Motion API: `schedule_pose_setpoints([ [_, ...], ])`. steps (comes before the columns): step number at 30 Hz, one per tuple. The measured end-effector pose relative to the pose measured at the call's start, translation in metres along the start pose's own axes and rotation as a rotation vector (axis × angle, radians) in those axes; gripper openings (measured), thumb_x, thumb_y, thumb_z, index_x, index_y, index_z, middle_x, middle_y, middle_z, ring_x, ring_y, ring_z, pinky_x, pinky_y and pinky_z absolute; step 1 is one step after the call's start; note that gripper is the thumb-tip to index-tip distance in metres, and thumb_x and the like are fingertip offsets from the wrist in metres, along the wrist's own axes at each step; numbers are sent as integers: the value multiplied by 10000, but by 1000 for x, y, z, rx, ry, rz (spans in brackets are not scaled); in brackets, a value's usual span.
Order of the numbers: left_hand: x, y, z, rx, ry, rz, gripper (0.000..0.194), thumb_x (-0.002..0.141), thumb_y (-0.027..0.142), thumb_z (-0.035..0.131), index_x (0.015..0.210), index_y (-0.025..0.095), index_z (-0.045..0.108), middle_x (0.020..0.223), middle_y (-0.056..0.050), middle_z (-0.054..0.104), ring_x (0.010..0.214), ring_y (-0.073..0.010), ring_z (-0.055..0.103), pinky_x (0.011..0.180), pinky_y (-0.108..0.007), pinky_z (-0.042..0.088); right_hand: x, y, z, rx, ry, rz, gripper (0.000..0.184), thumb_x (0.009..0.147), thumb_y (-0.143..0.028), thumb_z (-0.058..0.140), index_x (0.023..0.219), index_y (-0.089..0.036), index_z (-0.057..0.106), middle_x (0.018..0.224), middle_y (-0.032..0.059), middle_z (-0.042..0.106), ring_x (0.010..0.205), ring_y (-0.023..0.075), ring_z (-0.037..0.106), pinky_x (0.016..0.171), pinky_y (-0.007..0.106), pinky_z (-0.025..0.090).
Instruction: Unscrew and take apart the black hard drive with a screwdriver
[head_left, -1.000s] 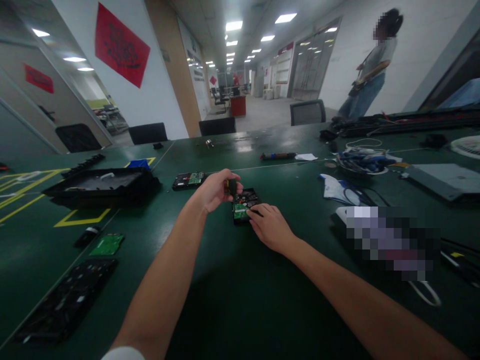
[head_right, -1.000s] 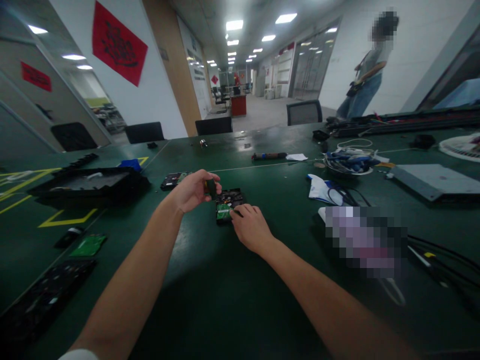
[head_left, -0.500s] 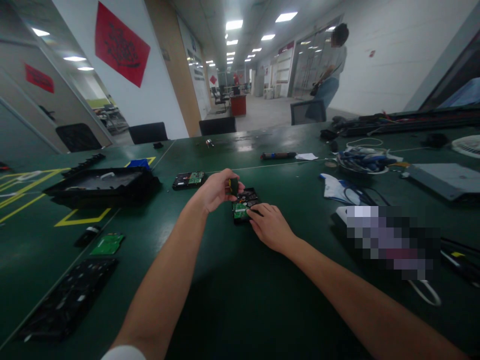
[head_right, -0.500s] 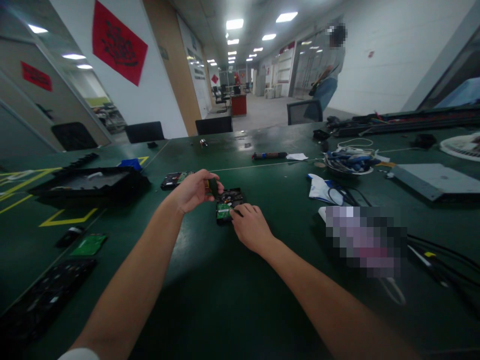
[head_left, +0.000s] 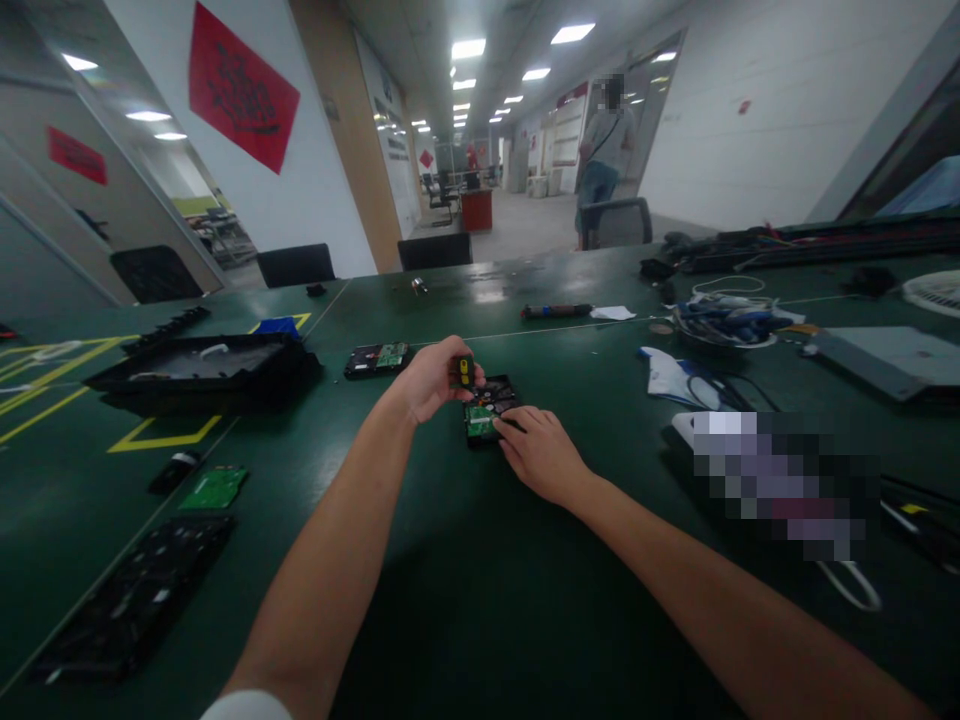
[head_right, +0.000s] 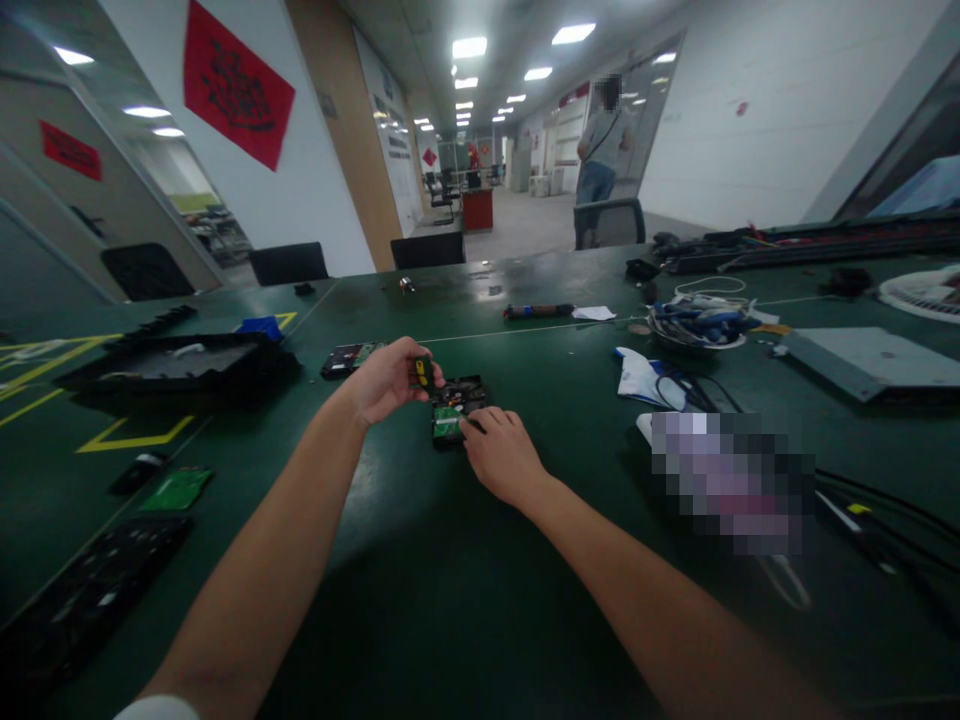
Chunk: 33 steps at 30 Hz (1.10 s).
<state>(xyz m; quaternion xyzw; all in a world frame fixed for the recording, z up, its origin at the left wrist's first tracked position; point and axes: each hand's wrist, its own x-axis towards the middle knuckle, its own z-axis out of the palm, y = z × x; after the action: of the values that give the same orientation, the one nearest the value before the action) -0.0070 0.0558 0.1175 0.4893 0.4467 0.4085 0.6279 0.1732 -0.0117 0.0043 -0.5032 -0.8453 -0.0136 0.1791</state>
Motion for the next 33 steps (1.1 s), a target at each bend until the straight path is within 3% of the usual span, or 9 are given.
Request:
schedule_pose_setpoints([
  [5,2,-1,-3,98,106,110,128,757,261,616,757,146,672,725,-41,623,617,-143,573,473,-237,455,0,-1,-3,4,-26,15,386,1048,-227,508,1387,-130,663,1390,169,653,1286,321,562,1047,486,456],
  [11,-1,-1,-2,23,-14,9,130,756,283,621,789,159,642,729,-71,664,657,-176,626,480,-241,454,0,-1,-2,5,-5,4,373,1040,-222,514,1370,-160,676,1376,163,660,1269,316,567,1026,487,462],
  [14,-1,-1,0,46,52,72,103,754,266,614,748,164,623,735,-70,659,676,-178,625,526,-262,505,0,0,-1,8,2,7,368,1037,-225,522,1362,-167,683,1365,159,663,1259,309,571,1022,474,457],
  [18,-1,0,0,123,114,163,126,751,264,601,728,157,662,737,-56,631,670,-167,597,492,-241,465,0,0,0,8,10,5,373,1035,-224,522,1368,-169,682,1366,161,663,1261,307,567,1023,469,450],
  [26,-2,1,0,-2,-35,-4,118,775,289,599,797,173,607,735,-80,676,672,-186,638,505,-251,497,-1,0,0,0,7,0,370,1039,-217,520,1365,-150,680,1374,162,663,1275,316,565,1029,479,454],
  [29,1,-1,-2,39,0,37,127,779,294,589,780,169,615,750,-84,678,684,-189,643,530,-265,522,0,0,-1,1,2,4,372,1042,-221,517,1370,-155,679,1372,161,665,1270,314,569,1031,482,458],
  [33,4,-2,-6,234,72,146,203,795,308,580,764,150,704,784,-79,660,673,-158,603,496,-226,451,0,-1,-2,-5,-14,11,387,1050,-224,502,1390,-141,668,1389,164,656,1287,316,564,1041,480,455],
])
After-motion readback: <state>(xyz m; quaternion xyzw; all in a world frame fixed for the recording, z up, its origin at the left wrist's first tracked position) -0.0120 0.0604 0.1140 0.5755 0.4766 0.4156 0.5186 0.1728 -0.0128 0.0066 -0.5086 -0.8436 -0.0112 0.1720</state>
